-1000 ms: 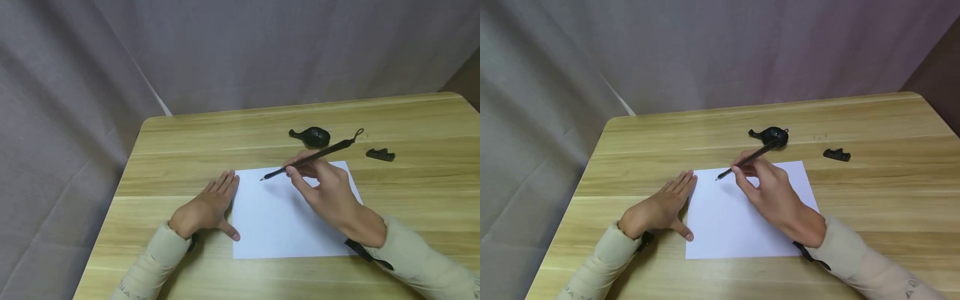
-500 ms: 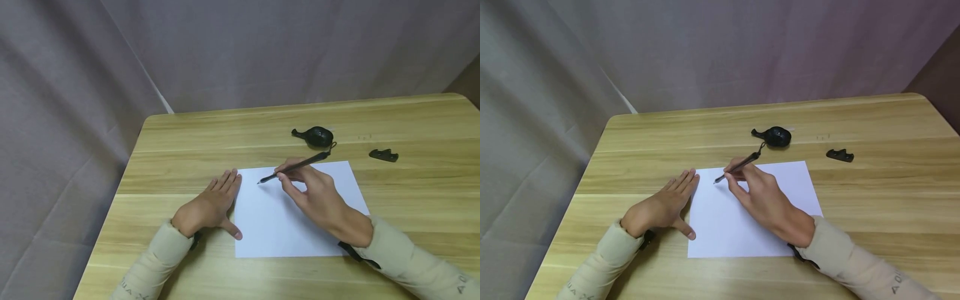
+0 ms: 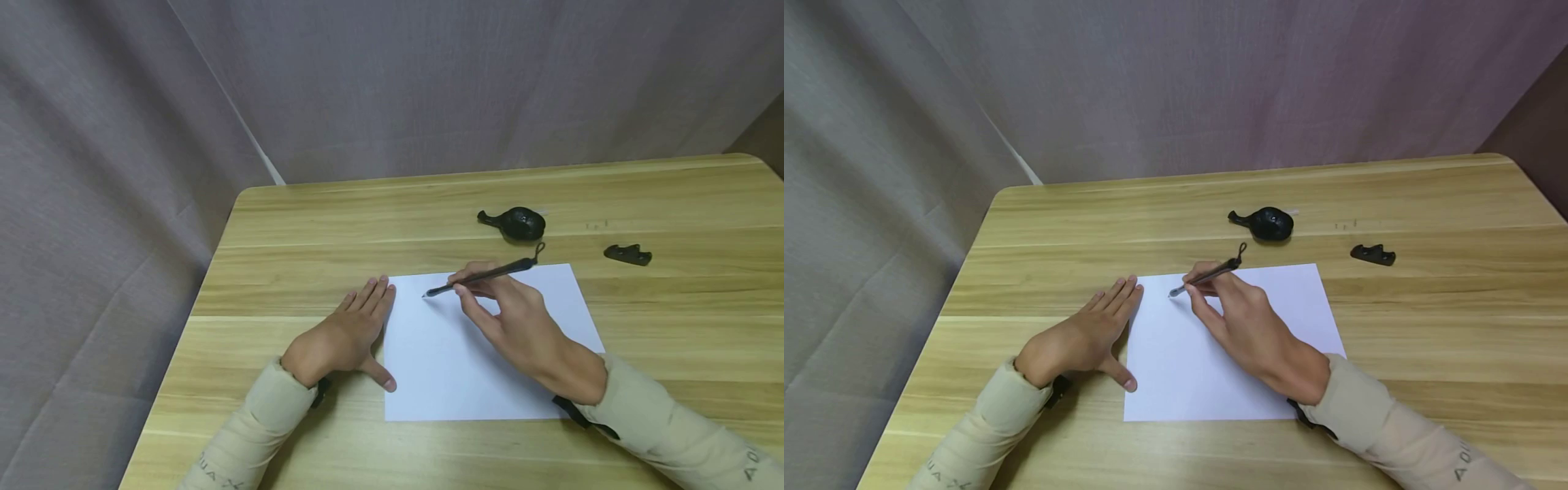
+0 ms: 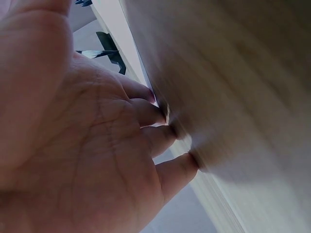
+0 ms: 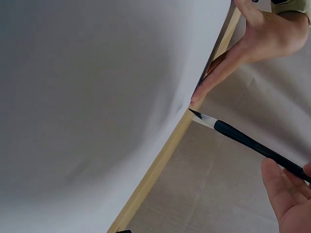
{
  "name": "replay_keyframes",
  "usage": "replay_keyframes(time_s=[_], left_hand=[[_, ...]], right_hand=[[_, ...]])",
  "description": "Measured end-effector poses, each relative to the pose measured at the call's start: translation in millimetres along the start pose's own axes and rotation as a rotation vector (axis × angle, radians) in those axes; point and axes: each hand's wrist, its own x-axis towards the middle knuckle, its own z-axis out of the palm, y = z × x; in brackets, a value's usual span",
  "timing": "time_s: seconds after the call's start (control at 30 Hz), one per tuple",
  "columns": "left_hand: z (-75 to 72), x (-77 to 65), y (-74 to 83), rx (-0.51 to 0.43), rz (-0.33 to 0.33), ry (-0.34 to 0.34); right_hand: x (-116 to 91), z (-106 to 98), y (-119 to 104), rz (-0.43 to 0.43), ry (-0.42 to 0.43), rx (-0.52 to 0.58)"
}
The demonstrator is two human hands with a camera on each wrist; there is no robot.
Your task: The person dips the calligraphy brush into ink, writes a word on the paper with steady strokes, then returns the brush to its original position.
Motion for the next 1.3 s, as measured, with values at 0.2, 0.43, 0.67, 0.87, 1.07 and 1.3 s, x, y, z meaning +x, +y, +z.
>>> replay_keyframes(time_s=[0.2,0.43,0.67,0.87,1.07,1.3], left_hand=[[-0.7,-0.2,0.7,0.004,-0.003,-0.006],[-0.8,-0.2,0.5,0.008,0.003,-0.005],[-1.2,0.1,-0.1,0.009,0.004,-0.004],[-0.9,0.5,-0.7,0.019,0.003,-0.012],[-0.5,0.9,-0.6,0.019,-0.002,-0.013],[-0.9,0.7,-0.5,0.023,-0.002,-0.015]], right_hand=[[0.5,-1.1,-0.7,-0.015,-0.021,0.014],[0.4,-1.9,0.0,-0.029,-0.048,0.007],[-0.7,-0.8,1.7,-0.035,-0.065,0.008],[-0.2,0.7,2.8,-0.033,-0.071,-0.006],[0.0,1.9,3.7,-0.029,-0.077,-0.016],[-2.2,1.5,5.4,-0.046,-0.075,-0.019]])
